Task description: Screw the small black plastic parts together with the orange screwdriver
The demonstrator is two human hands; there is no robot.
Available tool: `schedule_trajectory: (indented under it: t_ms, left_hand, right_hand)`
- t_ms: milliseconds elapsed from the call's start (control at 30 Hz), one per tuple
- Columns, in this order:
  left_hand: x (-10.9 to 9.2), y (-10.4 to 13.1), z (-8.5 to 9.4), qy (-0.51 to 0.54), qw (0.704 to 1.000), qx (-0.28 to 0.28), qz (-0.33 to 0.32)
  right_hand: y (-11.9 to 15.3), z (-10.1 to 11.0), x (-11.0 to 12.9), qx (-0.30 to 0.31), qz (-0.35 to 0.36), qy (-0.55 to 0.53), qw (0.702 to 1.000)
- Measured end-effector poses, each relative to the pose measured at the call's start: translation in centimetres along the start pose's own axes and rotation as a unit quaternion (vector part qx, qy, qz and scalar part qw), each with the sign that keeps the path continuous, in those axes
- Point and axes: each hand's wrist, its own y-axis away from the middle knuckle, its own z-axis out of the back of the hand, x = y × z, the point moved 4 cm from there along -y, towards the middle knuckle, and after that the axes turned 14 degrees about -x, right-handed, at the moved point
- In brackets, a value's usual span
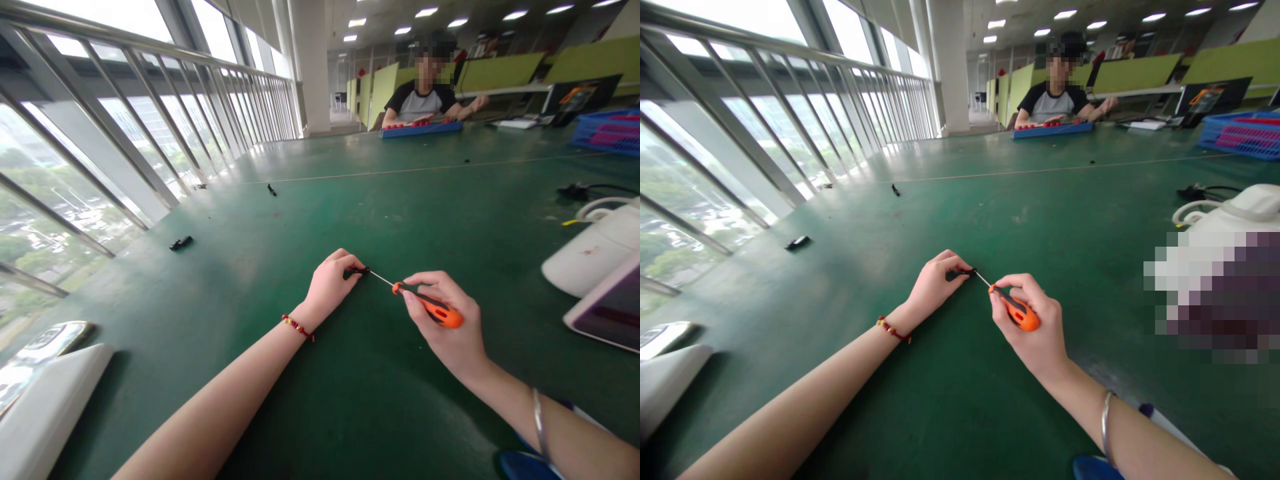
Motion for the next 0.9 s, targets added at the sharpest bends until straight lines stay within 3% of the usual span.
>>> schedule_trajectory:
  t_ms: [133,333,500,700,833,900]
  left_hand:
    - [0.03,-0.01,-0.03,0.004,1.000,0.001,0.000]
    - [0.05,-0.05,-0.06,0.005,1.000,0.001,-0.002]
    - [0.05,0.01,-0.06,0.006,1.000,0.003,-0.003]
    - [0.04,-0.01,-0.06,0.008,1.000,0.005,-0.003]
    - [0.18,-0.02,-0.15,0.009,1.000,0.000,-0.002]
    - [0.20,0.00,-0.17,0.011,1.000,-0.001,-0.003]
  right_hand:
    - [-0.05,0.46,0.22,-0.068,0.046,-0.022,0.996]
    - [0.09,0.01,-0.03,-0.002,0.021,0.009,1.000]
    - [-0.07,0.52,0.37,-0.073,0.058,-0.020,0.995]
    - [0.25,-0.10,0.01,0.031,0.005,0.006,1.000]
    - [0.09,0.29,0.19,-0.052,0.044,-0.013,0.998]
    - [0.04,0.28,0.15,-0.061,0.050,-0.020,0.997]
